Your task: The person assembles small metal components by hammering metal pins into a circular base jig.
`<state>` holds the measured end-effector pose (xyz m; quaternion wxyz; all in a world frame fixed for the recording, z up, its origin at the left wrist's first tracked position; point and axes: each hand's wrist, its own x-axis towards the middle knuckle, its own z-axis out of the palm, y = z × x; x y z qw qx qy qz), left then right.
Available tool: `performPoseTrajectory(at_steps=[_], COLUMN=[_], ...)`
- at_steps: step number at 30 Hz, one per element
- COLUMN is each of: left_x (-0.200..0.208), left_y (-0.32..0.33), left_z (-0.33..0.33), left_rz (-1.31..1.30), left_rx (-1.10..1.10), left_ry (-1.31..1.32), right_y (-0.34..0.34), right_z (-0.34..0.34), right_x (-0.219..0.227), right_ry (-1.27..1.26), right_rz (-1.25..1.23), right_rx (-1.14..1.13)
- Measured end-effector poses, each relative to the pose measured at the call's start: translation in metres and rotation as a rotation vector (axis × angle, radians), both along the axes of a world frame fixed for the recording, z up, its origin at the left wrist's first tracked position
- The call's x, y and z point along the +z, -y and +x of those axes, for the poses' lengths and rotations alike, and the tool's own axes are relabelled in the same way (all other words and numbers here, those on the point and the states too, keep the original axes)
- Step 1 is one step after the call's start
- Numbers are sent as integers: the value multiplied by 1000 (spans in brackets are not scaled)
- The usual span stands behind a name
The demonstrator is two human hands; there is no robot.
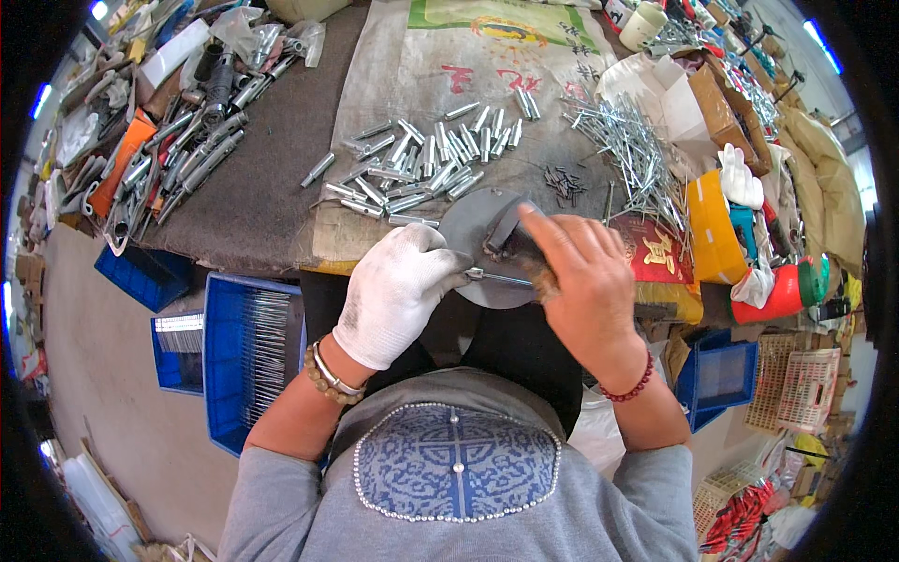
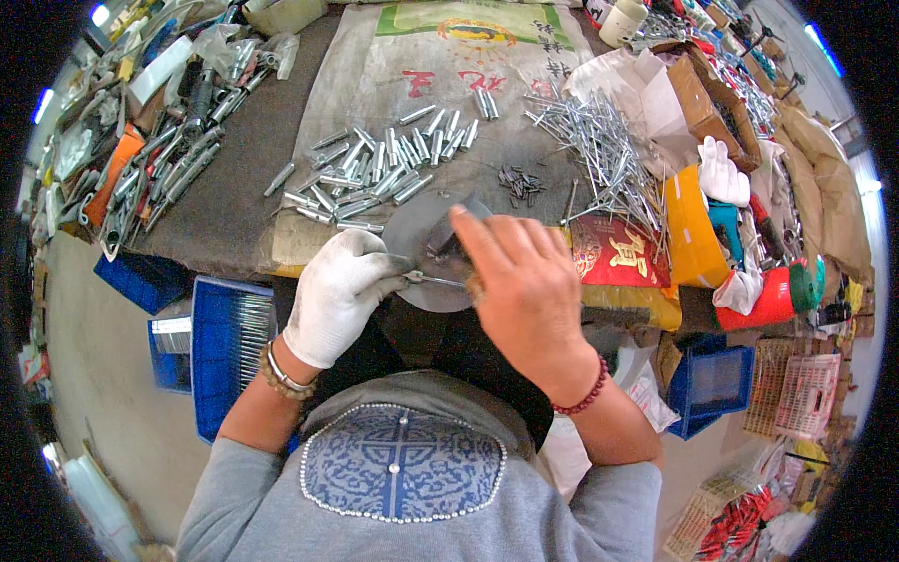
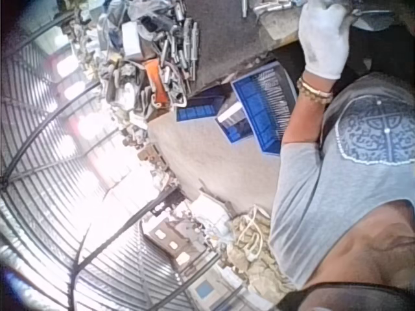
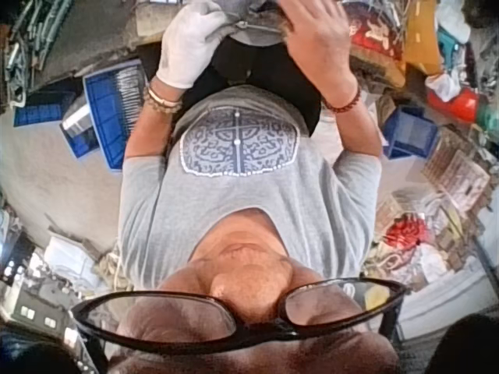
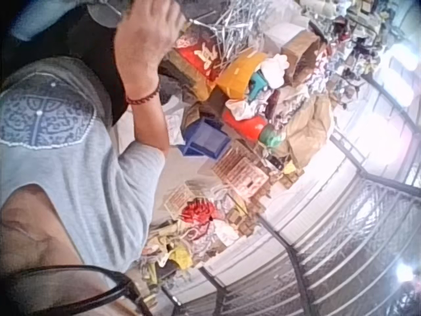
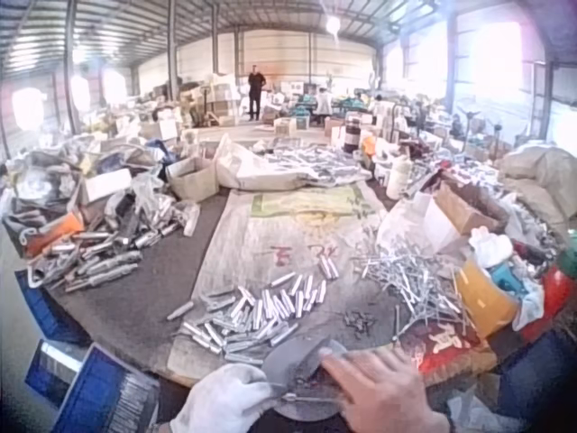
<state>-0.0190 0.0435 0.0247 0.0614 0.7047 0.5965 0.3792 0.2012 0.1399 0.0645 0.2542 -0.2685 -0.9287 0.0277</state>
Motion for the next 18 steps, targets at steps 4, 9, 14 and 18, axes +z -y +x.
performPoseTrajectory(at_steps=[4,9,14,18], left_x=[2,3,-4,-3], left_y=[2,0,1,-1], left_z=[-2,-4,-7,-6], left_rz=[-31,-78,-58,-79], left_rx=[-21,-24,-23,-25], left_ry=[64,62,41,66], right_y=[-5,3,24,32], right_z=[20,31,27,29], right_x=[-3,-8,10,-9], right_ry=[132,-35,-252,-75], right_rz=[-41,-102,-81,-121], right_rx=[-118,-121,45,63])
